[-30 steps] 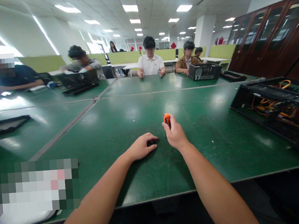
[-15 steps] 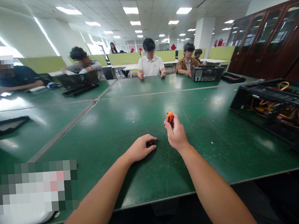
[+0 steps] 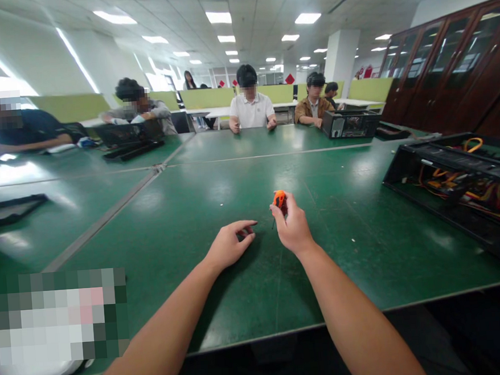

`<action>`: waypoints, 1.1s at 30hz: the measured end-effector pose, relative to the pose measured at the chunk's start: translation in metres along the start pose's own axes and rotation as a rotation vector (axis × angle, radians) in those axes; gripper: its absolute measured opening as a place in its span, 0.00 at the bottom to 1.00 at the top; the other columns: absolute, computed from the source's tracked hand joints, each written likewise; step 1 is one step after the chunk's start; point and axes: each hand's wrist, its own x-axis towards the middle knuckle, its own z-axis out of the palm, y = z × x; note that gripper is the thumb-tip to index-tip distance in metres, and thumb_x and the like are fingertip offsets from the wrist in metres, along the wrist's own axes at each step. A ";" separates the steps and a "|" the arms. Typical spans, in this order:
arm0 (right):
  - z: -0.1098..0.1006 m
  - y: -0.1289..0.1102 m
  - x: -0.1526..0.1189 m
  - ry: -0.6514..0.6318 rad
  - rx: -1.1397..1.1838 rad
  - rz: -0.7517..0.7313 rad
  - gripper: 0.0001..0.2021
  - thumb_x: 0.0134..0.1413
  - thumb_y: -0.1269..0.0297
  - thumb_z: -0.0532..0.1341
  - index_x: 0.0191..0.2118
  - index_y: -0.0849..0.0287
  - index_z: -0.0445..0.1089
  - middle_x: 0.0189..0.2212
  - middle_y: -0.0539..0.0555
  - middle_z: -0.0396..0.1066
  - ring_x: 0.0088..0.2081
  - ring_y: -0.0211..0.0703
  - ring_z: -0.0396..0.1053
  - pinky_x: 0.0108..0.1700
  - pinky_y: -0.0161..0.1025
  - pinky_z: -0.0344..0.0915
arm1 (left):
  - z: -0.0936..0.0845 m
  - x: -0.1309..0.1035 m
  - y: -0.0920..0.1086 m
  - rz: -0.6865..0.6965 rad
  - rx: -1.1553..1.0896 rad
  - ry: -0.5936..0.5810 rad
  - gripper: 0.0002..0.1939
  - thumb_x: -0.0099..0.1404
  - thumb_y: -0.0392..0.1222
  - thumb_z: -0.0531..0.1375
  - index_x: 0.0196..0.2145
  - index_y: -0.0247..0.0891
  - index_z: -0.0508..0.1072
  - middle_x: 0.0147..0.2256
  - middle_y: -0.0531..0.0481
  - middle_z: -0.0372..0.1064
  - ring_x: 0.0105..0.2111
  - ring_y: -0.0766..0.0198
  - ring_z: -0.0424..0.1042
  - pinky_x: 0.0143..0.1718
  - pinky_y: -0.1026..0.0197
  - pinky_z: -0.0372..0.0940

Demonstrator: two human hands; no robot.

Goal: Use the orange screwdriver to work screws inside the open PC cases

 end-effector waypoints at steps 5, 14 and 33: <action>0.000 0.004 0.001 -0.085 -0.054 0.001 0.15 0.62 0.56 0.58 0.52 0.54 0.66 0.35 0.53 0.75 0.35 0.46 0.75 0.41 0.43 0.71 | 0.000 0.000 0.002 0.006 -0.017 -0.003 0.17 0.62 0.39 0.62 0.50 0.41 0.77 0.38 0.49 0.80 0.33 0.62 0.76 0.40 0.60 0.71; 0.003 -0.009 -0.004 -0.118 0.030 0.005 0.16 0.63 0.56 0.58 0.54 0.54 0.64 0.36 0.53 0.74 0.32 0.42 0.73 0.36 0.39 0.71 | 0.000 -0.001 0.006 0.005 -0.120 0.050 0.17 0.61 0.45 0.65 0.48 0.42 0.79 0.39 0.49 0.81 0.35 0.60 0.80 0.42 0.58 0.73; 0.007 -0.025 -0.009 -0.230 0.292 0.064 0.16 0.59 0.59 0.62 0.51 0.53 0.62 0.35 0.49 0.72 0.26 0.37 0.70 0.31 0.36 0.70 | -0.006 0.001 0.004 0.200 -0.082 -0.090 0.07 0.64 0.40 0.62 0.36 0.42 0.81 0.37 0.50 0.80 0.39 0.60 0.77 0.45 0.60 0.68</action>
